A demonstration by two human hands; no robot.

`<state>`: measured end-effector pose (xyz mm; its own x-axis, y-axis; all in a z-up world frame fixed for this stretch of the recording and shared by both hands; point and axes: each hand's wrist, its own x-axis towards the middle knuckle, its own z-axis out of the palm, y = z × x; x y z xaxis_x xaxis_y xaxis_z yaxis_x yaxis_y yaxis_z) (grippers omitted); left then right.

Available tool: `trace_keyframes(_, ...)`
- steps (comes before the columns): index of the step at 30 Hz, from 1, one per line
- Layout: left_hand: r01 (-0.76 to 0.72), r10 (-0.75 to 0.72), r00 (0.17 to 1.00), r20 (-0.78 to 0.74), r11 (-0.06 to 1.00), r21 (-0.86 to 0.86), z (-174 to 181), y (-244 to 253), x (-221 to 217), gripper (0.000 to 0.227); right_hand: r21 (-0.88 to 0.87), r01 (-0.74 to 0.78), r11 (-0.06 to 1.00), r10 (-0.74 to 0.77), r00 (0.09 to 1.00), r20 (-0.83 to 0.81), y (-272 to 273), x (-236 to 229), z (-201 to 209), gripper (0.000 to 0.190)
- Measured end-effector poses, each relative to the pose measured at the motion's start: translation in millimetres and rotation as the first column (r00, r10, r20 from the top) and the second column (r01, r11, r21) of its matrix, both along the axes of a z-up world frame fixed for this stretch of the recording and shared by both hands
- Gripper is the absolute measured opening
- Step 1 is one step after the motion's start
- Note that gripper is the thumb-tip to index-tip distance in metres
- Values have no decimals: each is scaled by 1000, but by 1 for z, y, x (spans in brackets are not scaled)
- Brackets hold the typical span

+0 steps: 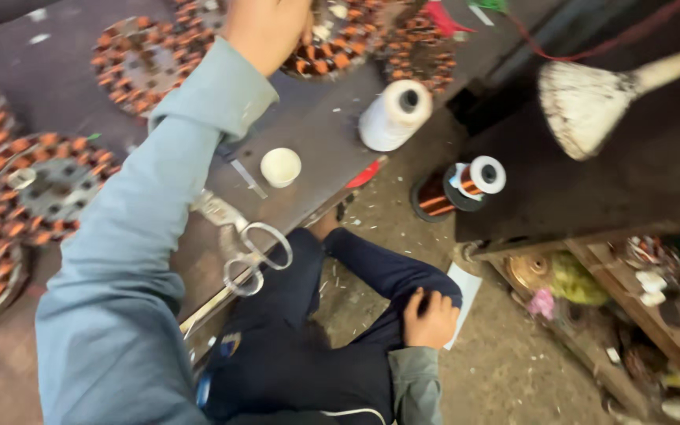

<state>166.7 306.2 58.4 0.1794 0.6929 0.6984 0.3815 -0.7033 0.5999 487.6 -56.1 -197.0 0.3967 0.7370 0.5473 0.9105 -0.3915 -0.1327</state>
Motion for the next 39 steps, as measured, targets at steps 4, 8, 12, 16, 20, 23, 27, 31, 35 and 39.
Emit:
trace_keyframes(4,176,-165,978,124,981,-84,51,-120,-47,18,-12,-25,1000,26,999,48,-4,13,-14,25)
trace_keyframes(8,7,-10,997,-81,999,-40,68,-242,-83,14,-31,-87,996,89,995,54,-12,26,-23,29)
trace_keyframes(12,-217,201,976,-86,943,-251,48,-315,-103,16,-36,-169,985,172,982,79,-8,36,-31,33)
trace_keyframes(16,-433,443,896,-29,856,-283,12,-349,-111,16,-85,-213,973,216,976,35,-14,44,-34,31)
trace_keyframes(20,-481,517,854,51,824,-301,-14,-348,-114,14,-92,-195,976,190,980,-60,-18,43,-30,35)
trace_keyframes(23,-473,535,844,44,780,-410,-18,-345,-117,17,-86,-201,976,197,979,-50,-18,40,-29,35)
trace_keyframes(27,-301,301,952,-51,899,-317,-14,-344,-144,26,-93,-206,974,203,978,-42,-19,45,-27,36)
trace_keyframes(31,-159,116,974,-194,961,-227,-19,-343,-170,30,-95,-213,972,210,977,-32,-11,43,-27,34)
trace_keyframes(35,-204,169,972,-160,950,-236,-34,-346,-177,26,-89,-254,963,252,967,-35,-17,44,-26,31)
trace_keyframes(39,-282,249,954,-168,934,-221,-36,-348,-184,25,-91,-229,969,226,973,-38,-15,45,-27,31)
